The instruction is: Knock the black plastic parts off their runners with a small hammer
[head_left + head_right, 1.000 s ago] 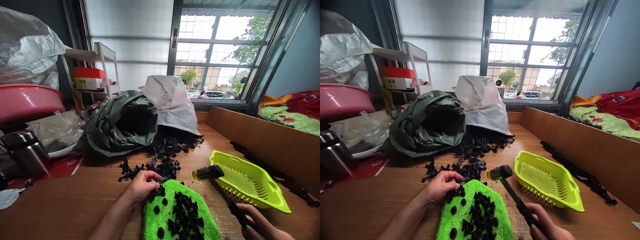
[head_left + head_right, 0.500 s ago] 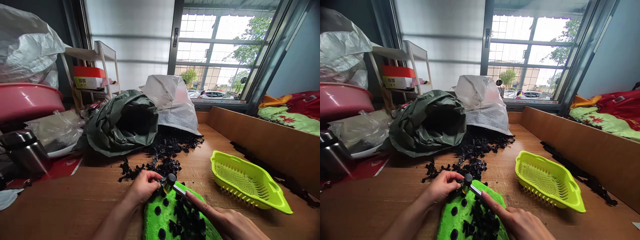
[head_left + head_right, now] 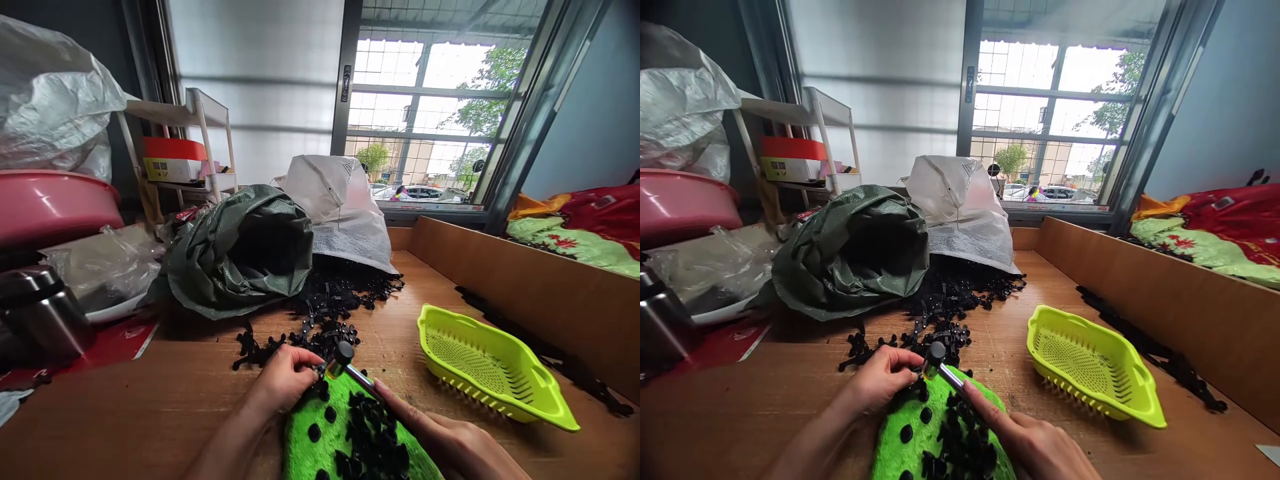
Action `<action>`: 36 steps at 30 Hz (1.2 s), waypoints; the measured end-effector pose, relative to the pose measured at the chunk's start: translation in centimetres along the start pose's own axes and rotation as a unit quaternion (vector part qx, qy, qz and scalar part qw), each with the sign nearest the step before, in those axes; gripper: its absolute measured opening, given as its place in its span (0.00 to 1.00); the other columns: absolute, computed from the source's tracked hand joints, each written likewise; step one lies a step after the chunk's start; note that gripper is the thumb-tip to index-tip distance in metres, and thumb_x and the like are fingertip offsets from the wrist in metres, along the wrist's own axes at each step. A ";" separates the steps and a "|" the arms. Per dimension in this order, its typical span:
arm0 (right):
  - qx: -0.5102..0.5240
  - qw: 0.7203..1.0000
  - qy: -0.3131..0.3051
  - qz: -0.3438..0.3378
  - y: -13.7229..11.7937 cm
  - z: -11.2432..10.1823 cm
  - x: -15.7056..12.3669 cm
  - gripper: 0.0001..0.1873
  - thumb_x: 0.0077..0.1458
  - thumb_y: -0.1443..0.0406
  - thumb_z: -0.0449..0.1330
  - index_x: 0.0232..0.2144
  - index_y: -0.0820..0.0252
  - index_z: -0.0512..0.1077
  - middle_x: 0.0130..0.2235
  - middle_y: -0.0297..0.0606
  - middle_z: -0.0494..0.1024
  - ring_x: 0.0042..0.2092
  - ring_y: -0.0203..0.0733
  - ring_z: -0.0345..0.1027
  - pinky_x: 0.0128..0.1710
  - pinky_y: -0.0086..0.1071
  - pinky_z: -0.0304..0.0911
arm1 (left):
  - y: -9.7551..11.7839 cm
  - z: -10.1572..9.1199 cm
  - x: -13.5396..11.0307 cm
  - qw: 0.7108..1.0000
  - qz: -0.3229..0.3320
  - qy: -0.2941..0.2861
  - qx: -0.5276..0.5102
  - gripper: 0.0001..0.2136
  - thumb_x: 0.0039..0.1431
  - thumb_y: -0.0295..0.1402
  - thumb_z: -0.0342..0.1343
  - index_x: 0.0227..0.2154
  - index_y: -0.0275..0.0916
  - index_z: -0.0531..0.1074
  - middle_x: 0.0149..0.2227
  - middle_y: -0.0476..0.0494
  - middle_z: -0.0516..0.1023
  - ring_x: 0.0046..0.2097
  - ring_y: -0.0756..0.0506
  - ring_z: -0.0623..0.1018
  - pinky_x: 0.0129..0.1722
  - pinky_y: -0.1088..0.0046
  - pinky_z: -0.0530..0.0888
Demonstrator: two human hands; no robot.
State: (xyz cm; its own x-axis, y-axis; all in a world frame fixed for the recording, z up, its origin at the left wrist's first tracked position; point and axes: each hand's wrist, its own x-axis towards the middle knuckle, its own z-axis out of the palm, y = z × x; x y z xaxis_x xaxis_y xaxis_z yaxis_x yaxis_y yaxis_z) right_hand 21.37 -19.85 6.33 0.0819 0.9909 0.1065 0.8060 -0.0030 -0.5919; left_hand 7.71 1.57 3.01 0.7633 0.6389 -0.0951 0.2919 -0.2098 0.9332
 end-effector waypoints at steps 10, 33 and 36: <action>-0.006 0.999 0.046 -0.008 -0.6 -0.4 -0.2 0.28 0.61 0.66 0.44 0.62 0.46 0.44 0.54 0.34 0.67 0.53 0.49 0.62 0.50 0.37 0.59 | -0.2 0.0 0.0 1.000 0.001 -0.009 -0.015 0.15 0.40 0.29 0.52 0.31 0.33 0.79 0.25 0.44 0.79 0.28 0.46 0.74 0.27 0.75 0.66; 0.046 0.995 0.089 -0.019 0.2 -1.3 -2.1 0.24 0.64 0.62 0.39 0.62 0.49 0.46 0.61 0.28 0.53 0.60 0.46 0.45 0.57 0.40 0.45 | 0.7 -0.9 -1.5 0.963 -0.089 -0.036 -0.251 0.20 0.37 0.28 0.63 0.38 0.34 0.72 0.21 0.56 0.68 0.22 0.56 0.67 0.22 0.81 0.61; 0.076 0.994 0.077 0.007 1.1 -1.1 -2.8 0.24 0.64 0.62 0.40 0.61 0.47 0.48 0.61 0.26 0.53 0.59 0.47 0.45 0.57 0.41 0.44 | 0.7 -0.5 -1.7 0.952 -0.079 -0.051 -0.290 0.22 0.34 0.25 0.65 0.38 0.34 0.70 0.22 0.57 0.66 0.23 0.56 0.69 0.23 0.80 0.66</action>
State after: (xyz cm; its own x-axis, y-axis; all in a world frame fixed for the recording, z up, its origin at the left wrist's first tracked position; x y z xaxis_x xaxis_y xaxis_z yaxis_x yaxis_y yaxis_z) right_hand 22.65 -22.72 6.23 0.1903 0.9584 0.2126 0.7081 0.0160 -0.7060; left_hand 6.32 0.72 4.04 0.7969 0.5468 -0.2567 0.0635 0.3468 0.9358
